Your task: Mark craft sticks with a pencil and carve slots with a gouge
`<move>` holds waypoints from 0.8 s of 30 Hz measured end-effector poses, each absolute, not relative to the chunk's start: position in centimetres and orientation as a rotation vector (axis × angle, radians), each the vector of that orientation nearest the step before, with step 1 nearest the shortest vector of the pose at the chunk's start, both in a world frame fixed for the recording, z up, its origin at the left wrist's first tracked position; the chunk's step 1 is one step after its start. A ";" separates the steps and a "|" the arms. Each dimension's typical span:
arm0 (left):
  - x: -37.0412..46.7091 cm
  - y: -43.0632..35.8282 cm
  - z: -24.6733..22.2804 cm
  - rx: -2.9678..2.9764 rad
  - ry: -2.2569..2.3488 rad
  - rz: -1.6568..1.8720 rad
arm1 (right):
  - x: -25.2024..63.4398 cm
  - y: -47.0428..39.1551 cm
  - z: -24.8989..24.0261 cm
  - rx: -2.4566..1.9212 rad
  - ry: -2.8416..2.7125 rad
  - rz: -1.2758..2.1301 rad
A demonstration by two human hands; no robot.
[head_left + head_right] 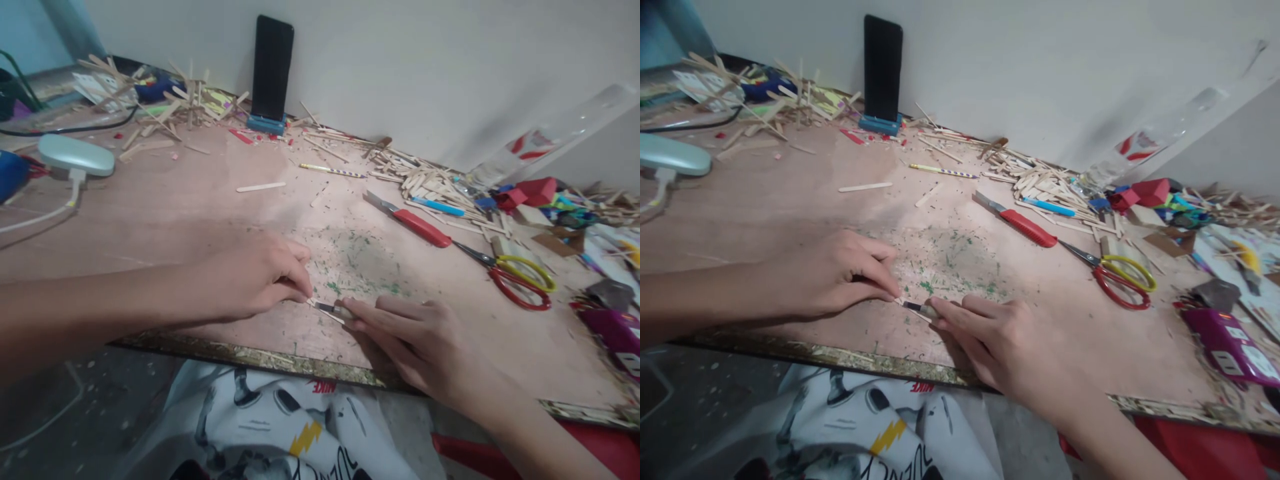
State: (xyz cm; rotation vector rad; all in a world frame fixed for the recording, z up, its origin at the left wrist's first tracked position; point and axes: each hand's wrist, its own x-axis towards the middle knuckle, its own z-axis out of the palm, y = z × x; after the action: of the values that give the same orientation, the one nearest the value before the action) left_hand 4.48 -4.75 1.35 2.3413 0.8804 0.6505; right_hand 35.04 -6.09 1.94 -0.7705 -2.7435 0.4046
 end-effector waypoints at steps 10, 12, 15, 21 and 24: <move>4.7 -4.8 1.9 2.332 0.916 0.603 | 34.6 -6.0 2.6 -0.782 -2.731 0.417; 4.5 -4.7 1.8 2.337 0.917 0.599 | 34.9 -6.0 2.8 -0.817 -2.706 0.413; 4.3 -4.7 1.6 2.354 0.913 0.591 | 35.3 -6.3 3.1 -0.865 -2.644 0.403; 4.3 -4.9 1.5 2.438 0.935 0.602 | 36.0 -6.9 3.7 -0.913 -2.647 0.383; 4.5 -5.5 1.6 2.473 0.943 0.620 | 36.4 -7.2 3.8 -0.936 -2.718 0.428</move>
State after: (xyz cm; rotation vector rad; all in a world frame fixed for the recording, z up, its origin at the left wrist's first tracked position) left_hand 4.48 -5.52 1.60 2.4729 0.9432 0.6202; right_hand 36.39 -7.23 3.84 -0.9361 -2.7179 0.4279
